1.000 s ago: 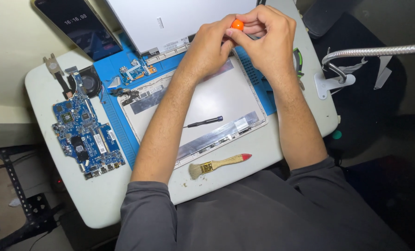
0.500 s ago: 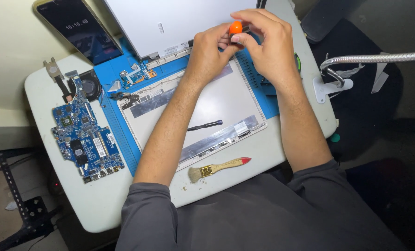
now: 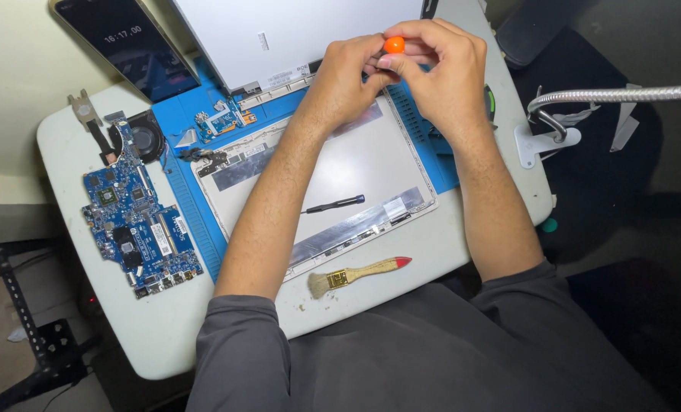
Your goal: Fastening hinges to a laptop screen cover using small screws and a manual screwdriver.
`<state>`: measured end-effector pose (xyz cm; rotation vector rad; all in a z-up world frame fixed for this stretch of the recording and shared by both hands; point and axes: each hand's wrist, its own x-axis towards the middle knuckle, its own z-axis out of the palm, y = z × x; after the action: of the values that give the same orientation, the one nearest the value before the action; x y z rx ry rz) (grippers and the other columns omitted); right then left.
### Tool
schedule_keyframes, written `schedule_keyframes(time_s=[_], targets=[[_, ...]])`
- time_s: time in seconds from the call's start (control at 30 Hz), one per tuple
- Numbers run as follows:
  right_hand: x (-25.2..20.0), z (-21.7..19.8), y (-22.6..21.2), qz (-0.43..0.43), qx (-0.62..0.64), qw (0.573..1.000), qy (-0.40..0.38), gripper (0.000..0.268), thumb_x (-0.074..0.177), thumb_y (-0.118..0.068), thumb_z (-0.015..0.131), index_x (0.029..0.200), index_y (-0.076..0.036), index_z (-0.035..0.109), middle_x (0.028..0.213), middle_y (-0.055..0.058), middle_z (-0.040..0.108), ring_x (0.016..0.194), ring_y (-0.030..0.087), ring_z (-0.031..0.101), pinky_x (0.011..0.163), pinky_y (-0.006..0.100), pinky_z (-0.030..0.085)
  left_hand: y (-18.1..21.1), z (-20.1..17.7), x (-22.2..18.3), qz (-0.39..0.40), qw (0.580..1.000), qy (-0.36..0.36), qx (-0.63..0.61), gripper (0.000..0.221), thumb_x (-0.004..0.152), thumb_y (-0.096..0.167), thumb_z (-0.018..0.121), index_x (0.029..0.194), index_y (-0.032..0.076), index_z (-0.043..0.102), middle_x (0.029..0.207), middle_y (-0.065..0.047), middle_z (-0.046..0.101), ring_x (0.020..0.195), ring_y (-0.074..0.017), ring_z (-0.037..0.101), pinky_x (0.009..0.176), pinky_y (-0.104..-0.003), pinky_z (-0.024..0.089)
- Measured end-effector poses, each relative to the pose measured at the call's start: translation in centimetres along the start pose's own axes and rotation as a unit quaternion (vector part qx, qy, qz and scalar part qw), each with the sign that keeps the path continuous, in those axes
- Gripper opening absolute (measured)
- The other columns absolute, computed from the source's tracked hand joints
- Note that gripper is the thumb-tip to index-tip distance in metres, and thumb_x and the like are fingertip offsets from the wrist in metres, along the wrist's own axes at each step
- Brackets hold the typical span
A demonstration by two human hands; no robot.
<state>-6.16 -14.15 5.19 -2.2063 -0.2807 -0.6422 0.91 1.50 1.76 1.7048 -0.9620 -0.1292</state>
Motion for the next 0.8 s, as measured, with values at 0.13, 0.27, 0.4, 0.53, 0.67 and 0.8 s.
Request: schedule_keyframes(time_s=[0.13, 0.27, 0.4, 0.53, 0.67, 0.8], targets=[[-0.3, -0.2, -0.3, 0.001, 0.004, 1.0, 0.009, 0.021, 0.091, -0.004, 0.089, 0.108, -0.001, 0.076, 0.098, 0.011, 0.074, 0.089, 0.02, 0.074, 0.083, 0.029, 0.066, 0.2, 0.2, -0.1, 0.0, 1.0, -0.003, 0.011, 0.013, 0.089, -0.002, 0.072, 0.093, 0.007, 0.065, 0.086, -0.005, 0.074, 0.079, -0.0169, 0.073, 0.075, -0.03, 0.058], [-1.0, -1.2, -1.0, 0.045, 0.046, 0.998, -0.018, 0.036, 0.092, -0.001, 0.083, 0.124, -0.005, 0.067, 0.114, 0.016, 0.073, 0.104, 0.024, 0.075, 0.094, 0.032, 0.063, 0.6, 0.7, -0.4, 0.0, 1.0, 0.014, -0.004, 0.015, 0.092, 0.001, 0.069, 0.105, 0.009, 0.068, 0.095, -0.005, 0.078, 0.088, -0.0161, 0.077, 0.081, -0.028, 0.061], [-3.3, -2.8, -2.4, 0.082, 0.11, 0.991, -0.006, 0.048, 0.101, -0.001, 0.068, 0.144, -0.006, 0.049, 0.139, 0.019, 0.064, 0.124, 0.026, 0.065, 0.11, 0.04, 0.058, -0.8, 1.1, -1.3, -0.064, 0.985, 0.151, -0.063, 0.019, 0.09, 0.017, 0.077, 0.107, 0.01, 0.071, 0.097, 0.0, 0.075, 0.085, -0.01, 0.069, 0.077, -0.024, 0.06], [-6.7, -4.0, -1.0, 0.084, -0.037, 0.996, 0.01, 0.013, 0.102, 0.004, 0.067, 0.114, 0.0, 0.07, 0.11, 0.013, 0.073, 0.1, 0.023, 0.071, 0.085, 0.03, 0.06, 1.5, 0.0, -4.3, -0.085, 0.963, 0.222, -0.125, 0.024, 0.093, 0.015, 0.077, 0.114, 0.009, 0.068, 0.108, -0.006, 0.076, 0.104, -0.0163, 0.075, 0.086, -0.026, 0.061], [-10.0, -4.6, 2.0, 0.123, -0.128, 0.982, -0.064, 0.01, 0.097, 0.002, 0.074, 0.104, -0.004, 0.073, 0.094, 0.01, 0.072, 0.09, 0.023, 0.07, 0.081, 0.031, 0.06, 3.2, -0.9, -7.7, -0.093, 0.965, 0.218, -0.111, 0.022, 0.094, 0.014, 0.079, 0.112, 0.009, 0.068, 0.106, -0.008, 0.074, 0.102, -0.016, 0.073, 0.089, -0.026, 0.062], [-12.2, -3.8, 3.6, 0.171, -0.17, 0.968, -0.076, 0.02, 0.088, -0.002, 0.085, 0.103, -0.003, 0.071, 0.086, 0.013, 0.073, 0.087, 0.028, 0.072, 0.073, 0.031, 0.062, 3.2, -1.7, -10.3, -0.106, 0.96, 0.241, -0.093, 0.023, 0.094, 0.014, 0.082, 0.112, 0.009, 0.069, 0.104, -0.009, 0.075, 0.101, -0.0167, 0.073, 0.09, -0.028, 0.061]])
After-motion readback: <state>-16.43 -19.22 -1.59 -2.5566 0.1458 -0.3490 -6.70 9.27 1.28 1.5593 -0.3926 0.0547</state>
